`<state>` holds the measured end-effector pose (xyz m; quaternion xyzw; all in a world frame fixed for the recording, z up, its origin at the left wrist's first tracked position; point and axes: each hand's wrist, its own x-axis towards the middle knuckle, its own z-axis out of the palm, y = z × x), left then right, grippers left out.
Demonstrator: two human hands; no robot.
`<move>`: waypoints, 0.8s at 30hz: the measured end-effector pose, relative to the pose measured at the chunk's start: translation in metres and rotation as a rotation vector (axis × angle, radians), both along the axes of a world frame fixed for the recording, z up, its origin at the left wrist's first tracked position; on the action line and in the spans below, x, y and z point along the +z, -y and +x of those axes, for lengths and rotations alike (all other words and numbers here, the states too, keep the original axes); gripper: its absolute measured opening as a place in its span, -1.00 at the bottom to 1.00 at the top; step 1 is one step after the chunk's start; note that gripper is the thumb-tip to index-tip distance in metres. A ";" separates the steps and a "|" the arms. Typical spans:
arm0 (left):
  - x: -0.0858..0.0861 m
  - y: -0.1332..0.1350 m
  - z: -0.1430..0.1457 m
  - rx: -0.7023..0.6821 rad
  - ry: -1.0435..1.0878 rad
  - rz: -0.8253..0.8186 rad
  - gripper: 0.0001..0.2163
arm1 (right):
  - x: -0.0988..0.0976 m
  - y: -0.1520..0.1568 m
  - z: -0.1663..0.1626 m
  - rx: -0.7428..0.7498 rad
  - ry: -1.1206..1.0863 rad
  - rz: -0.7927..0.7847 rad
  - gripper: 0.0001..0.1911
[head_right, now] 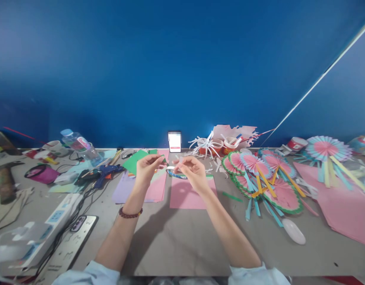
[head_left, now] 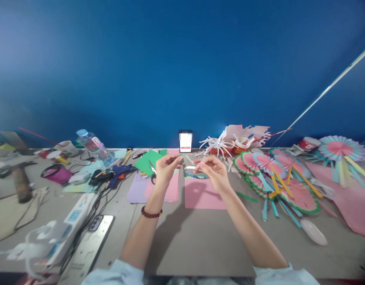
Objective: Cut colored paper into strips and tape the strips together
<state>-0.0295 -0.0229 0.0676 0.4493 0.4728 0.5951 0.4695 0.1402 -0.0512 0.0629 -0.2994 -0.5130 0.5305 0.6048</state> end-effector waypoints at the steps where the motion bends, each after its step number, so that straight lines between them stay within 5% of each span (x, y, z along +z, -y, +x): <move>1: 0.000 0.000 0.000 0.010 0.003 0.003 -0.69 | 0.001 0.001 0.000 0.032 0.017 -0.003 -0.84; 11: 0.005 0.004 0.003 -0.007 -0.037 -0.026 -0.73 | 0.006 0.009 0.004 0.250 0.099 -0.105 -0.78; 17: 0.009 0.007 0.004 -0.010 -0.066 -0.003 -0.76 | 0.010 0.015 -0.005 0.212 -0.147 -0.138 -0.70; 24: 0.008 0.006 0.001 -0.009 -0.100 0.037 -0.81 | 0.009 0.014 -0.004 0.184 -0.046 -0.120 -0.69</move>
